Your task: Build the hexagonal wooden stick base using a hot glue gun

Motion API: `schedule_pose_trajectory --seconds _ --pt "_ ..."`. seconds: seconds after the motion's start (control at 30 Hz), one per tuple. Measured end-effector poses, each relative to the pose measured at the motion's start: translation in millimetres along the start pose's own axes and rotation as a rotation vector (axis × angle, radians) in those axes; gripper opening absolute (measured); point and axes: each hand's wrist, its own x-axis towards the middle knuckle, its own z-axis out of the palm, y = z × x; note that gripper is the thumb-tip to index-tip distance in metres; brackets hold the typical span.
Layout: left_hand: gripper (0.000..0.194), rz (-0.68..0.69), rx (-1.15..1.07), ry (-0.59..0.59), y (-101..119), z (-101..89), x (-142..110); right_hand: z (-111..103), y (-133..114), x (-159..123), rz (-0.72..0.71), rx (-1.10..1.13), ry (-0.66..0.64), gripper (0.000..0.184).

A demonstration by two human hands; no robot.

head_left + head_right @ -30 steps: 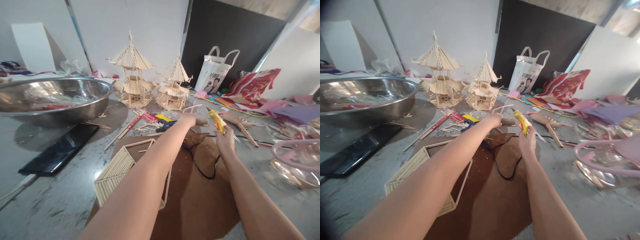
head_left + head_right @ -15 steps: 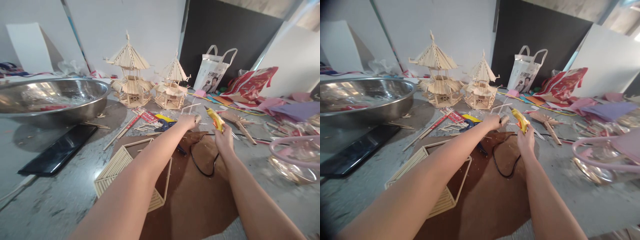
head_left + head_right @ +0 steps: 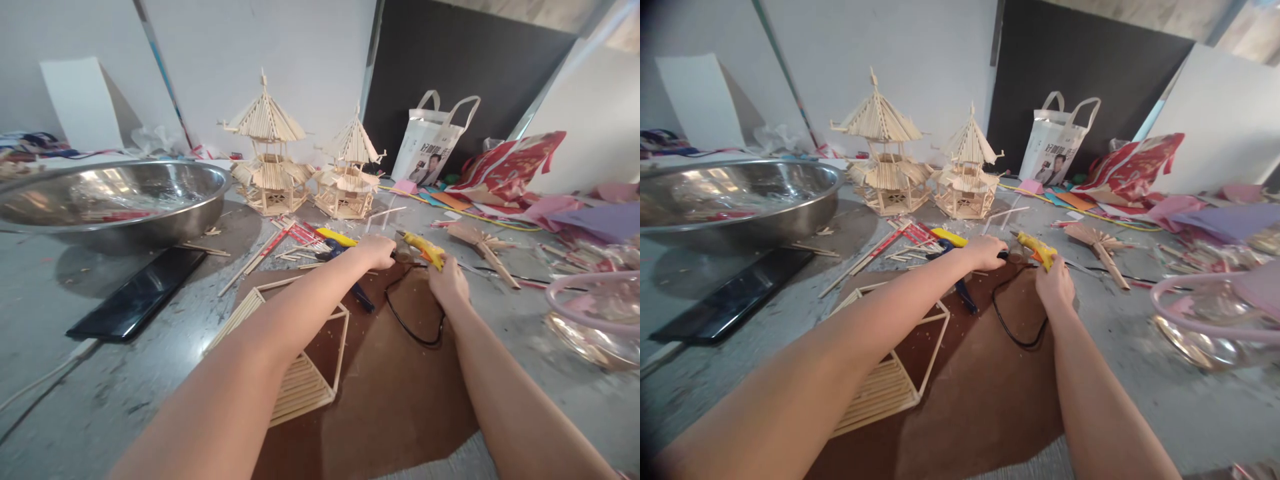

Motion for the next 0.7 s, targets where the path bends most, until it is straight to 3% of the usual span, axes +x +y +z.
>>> schedule_pose_trajectory --seconds 0.2,0.4,0.53,0.63,0.7 --pt "0.032 -0.026 0.064 0.047 -2.6 -13.8 -23.2 -3.2 -3.7 -2.6 -0.007 -0.091 -0.022 0.047" --pt "0.034 -0.013 0.034 0.220 -29.2 -55.7 -74.7 -6.6 -7.0 -8.6 -0.016 -0.131 0.042 0.050" --pt "0.027 -0.283 -0.041 0.233 -63.2 -73.7 -133.2 -13.0 -13.2 -14.9 -0.146 -0.098 0.193 0.045" --pt "0.023 -0.499 -0.022 0.195 -84.2 -69.4 -175.1 -16.5 -19.8 -21.1 -0.309 -0.056 0.269 0.035" --pt "0.021 -0.566 -0.018 0.151 -92.8 -61.1 -194.3 -17.1 -24.1 -26.5 -0.417 -0.013 0.244 0.031"
